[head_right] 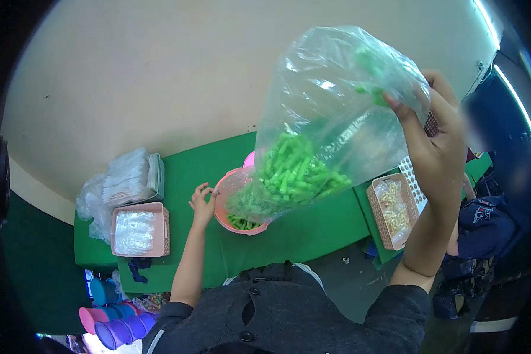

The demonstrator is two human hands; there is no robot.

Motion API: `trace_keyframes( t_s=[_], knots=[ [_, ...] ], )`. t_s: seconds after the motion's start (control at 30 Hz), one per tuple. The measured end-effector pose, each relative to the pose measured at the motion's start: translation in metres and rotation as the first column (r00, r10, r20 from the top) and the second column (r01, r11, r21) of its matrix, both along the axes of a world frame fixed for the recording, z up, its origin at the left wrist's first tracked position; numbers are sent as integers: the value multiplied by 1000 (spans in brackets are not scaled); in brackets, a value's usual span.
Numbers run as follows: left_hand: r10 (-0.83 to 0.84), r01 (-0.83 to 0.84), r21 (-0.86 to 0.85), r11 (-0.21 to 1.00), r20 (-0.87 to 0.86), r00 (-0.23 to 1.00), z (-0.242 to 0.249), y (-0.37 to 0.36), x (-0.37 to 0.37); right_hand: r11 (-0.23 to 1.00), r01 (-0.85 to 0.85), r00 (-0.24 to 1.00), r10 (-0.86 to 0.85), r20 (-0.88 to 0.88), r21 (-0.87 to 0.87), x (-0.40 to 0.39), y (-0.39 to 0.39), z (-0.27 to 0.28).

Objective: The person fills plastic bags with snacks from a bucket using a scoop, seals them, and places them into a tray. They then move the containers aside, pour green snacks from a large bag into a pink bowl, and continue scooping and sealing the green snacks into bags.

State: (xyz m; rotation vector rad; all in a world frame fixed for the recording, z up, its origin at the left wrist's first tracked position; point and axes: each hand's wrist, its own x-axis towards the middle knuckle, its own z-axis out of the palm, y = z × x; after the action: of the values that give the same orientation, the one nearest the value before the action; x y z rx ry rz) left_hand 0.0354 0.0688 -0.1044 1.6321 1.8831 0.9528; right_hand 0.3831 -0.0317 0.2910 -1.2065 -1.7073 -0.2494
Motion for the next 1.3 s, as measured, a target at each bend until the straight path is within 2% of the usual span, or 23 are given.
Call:
trace_keyframes(
  t_s=[0.07,0.27,0.43,0.5,0.57,0.7,0.77,0.87,0.9,0.93,1.1,1.2,1.23,1.3],
  knots=[
    [6,-6,-3,1000,4,1000,0,-1,1,997,-19,980,4,197,71,-5,3,10],
    [2,-4,23,1000,83,997,-4,-4,5,984,-103,971,68,231,142,-21,4,27],
    [13,-14,18,1000,46,999,-6,-7,7,989,-80,978,55,200,124,-23,6,30],
    [14,-16,25,1000,85,996,-6,-7,7,990,-74,978,47,205,124,-18,6,32],
    [10,-14,32,999,123,992,-5,-7,8,986,-21,969,-21,244,167,-12,5,32],
    [12,-20,82,996,97,995,9,-9,13,981,-3,970,-44,238,195,4,3,35],
    [17,-24,110,994,66,998,16,-10,16,953,77,979,-128,159,292,15,4,37],
    [5,-23,194,981,97,995,30,-10,20,962,40,975,-97,201,271,27,1,48],
    [-2,-19,217,976,98,995,34,-10,22,968,117,979,-151,140,223,31,1,48],
    [-9,-15,241,970,100,995,37,-10,23,968,117,979,-150,139,223,37,2,50],
    [-38,9,269,963,104,994,45,-9,24,950,62,955,-145,259,305,51,0,60],
    [-63,17,285,958,152,986,51,-11,23,970,92,951,-152,270,224,68,-8,69],
    [-86,27,291,956,192,978,53,-12,22,977,87,973,-126,195,197,71,-10,71],
    [-100,32,307,951,209,973,59,-13,20,969,108,960,-160,231,222,82,-14,78]
  ],
)
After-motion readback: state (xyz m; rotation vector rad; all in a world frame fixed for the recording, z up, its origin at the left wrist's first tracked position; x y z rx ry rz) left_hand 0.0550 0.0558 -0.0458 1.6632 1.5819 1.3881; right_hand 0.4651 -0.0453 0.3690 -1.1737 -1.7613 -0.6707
